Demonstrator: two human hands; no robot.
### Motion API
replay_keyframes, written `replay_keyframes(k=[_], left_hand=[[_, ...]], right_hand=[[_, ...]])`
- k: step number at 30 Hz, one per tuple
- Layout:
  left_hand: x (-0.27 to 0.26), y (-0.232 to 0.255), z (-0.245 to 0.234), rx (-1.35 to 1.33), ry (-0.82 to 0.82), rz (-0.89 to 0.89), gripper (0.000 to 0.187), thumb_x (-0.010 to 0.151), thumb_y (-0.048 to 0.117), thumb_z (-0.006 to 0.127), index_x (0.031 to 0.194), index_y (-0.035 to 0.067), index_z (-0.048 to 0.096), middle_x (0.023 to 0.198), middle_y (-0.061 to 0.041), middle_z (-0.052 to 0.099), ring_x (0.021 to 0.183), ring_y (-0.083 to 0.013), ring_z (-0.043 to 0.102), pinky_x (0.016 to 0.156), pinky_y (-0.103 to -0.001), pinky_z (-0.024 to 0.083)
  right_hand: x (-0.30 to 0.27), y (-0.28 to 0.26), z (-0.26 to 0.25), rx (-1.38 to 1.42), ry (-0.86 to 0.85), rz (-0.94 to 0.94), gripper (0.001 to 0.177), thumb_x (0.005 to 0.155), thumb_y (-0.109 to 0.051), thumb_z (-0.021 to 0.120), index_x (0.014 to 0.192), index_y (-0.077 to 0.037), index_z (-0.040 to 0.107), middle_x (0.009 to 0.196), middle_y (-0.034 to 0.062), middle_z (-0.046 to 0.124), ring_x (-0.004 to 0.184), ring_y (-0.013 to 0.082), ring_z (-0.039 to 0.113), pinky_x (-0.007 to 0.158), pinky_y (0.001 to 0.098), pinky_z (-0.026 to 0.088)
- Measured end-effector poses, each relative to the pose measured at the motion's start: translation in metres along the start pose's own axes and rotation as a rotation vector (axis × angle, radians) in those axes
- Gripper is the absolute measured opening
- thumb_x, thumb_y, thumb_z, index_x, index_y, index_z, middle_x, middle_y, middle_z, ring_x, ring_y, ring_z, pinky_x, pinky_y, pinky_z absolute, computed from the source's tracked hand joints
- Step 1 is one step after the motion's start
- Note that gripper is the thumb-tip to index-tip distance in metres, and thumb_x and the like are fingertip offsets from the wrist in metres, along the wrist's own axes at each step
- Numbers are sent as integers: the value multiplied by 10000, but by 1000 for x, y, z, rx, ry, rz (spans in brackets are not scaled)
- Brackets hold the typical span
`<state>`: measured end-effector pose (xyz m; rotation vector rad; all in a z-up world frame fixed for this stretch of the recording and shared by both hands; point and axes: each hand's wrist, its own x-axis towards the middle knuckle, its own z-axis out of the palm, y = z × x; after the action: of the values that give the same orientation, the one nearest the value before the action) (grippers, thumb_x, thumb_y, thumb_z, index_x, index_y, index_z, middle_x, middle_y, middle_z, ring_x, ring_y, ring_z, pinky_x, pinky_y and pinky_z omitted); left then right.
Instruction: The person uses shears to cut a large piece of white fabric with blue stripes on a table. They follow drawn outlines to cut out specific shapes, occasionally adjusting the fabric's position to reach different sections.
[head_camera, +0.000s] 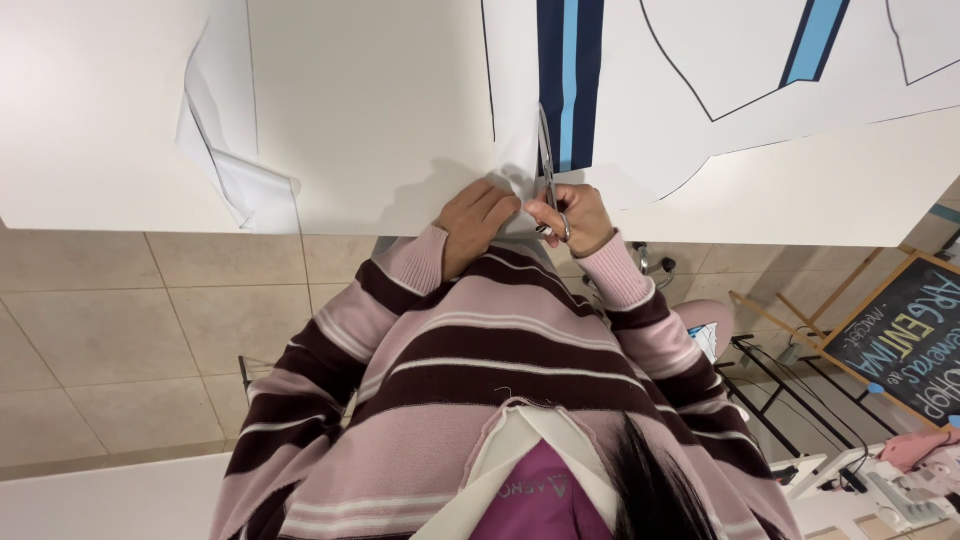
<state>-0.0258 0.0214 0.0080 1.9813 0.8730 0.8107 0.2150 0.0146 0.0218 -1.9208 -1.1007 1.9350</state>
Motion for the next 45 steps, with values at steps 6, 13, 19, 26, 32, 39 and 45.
replay_keyframes(k=[6,13,19,26,32,39,45], left_hand=[[8,-4,1,-68,6,-48,205,874,0,603,1077,20,583,1013,-126,612,1004,-314,594,877,-385,523],[6,-14,9,-81,-6,-70,124,897,15,645,1010,48,607,939,-80,613,934,-277,590,814,-358,522],[4,-26,24,-85,-24,-48,137,847,24,672,976,63,647,950,-61,634,950,-269,595,813,-349,529],[7,-30,25,-112,-97,-58,142,842,40,685,980,54,656,977,-60,655,961,-272,600,827,-356,540],[9,-27,22,-123,-116,-89,137,851,42,673,988,53,667,986,-54,665,974,-273,610,817,-359,545],[15,-23,22,-106,-184,-163,111,845,65,655,954,78,671,958,-52,667,951,-270,615,793,-363,549],[23,-24,15,-68,-239,-174,87,838,78,624,914,99,661,921,-56,668,939,-273,621,801,-366,541]], right_hand=[[12,-14,-2,21,-26,-22,379,941,-355,742,781,-15,686,644,10,630,474,70,569,409,224,473],[14,-8,-2,28,-3,-8,383,923,-361,777,792,-13,686,627,3,602,461,70,548,411,219,448],[11,-16,0,1,47,38,416,892,-385,803,769,-4,688,608,3,592,445,69,535,392,218,435],[21,-38,-4,54,-5,42,387,908,-380,782,789,-24,684,637,-3,621,471,70,557,423,218,469],[22,-39,-7,72,-7,42,362,910,-339,800,789,-23,669,621,1,579,471,75,546,430,221,448],[26,-33,-10,8,2,41,334,917,-296,793,792,-6,685,608,25,609,464,77,558,420,229,439],[37,-44,-14,64,-34,5,309,940,-295,774,846,-10,700,677,8,636,515,64,588,463,219,485]])
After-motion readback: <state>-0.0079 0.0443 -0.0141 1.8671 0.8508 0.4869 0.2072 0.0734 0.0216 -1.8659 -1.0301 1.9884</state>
